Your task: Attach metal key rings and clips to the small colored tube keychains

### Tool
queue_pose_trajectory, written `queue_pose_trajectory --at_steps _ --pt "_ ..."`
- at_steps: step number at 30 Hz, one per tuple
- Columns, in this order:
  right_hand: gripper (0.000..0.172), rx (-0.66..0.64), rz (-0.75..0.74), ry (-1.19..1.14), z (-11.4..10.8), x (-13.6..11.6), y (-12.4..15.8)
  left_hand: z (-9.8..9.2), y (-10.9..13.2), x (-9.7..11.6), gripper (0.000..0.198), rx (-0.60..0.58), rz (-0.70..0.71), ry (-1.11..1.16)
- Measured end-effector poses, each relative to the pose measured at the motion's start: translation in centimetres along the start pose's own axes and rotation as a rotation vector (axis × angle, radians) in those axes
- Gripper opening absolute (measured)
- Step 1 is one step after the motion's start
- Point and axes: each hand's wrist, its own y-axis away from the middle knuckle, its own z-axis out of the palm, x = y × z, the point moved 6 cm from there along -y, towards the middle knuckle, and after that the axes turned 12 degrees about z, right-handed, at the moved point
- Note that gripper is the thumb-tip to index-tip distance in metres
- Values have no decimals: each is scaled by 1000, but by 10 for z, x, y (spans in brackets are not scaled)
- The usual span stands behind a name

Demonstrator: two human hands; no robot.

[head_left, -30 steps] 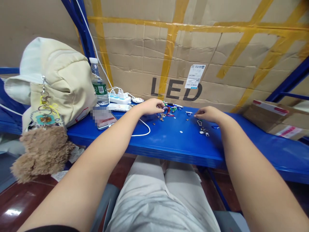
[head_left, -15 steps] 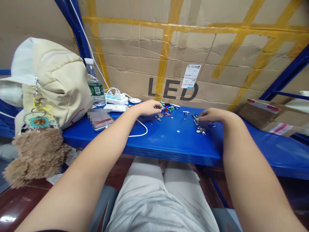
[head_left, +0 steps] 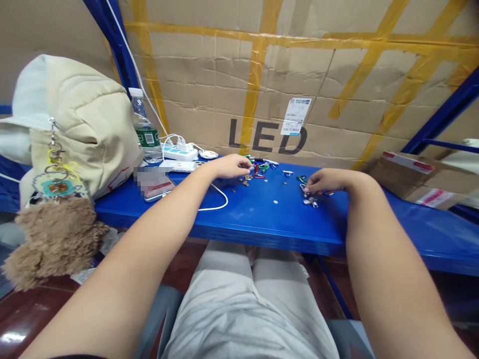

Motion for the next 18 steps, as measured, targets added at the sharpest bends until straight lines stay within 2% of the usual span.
queue_pose_trajectory --at_steps 1,2,5,7,9,13,18 --pt "34 -87 24 9 4 -4 1 0 0 1 38 -2 2 -7" --pt "35 -82 26 -17 2 -12 3 0 0 2 38 -4 4 -15" --pt "37 90 -76 -237 -9 -46 10 0 -1 8 37 -6 12 -28" --pt "36 123 -161 -428 -7 -70 14 1 -2 12 36 -7 18 16" --pt "35 151 -177 -585 -2 -86 14 3 -3 16 35 2 28 105" --pt "30 179 -185 -714 12 -107 12 4 -5 20 36 52 64 238" --pt "33 187 -240 -807 20 -119 11 4 -6 21 37 110 78 239"
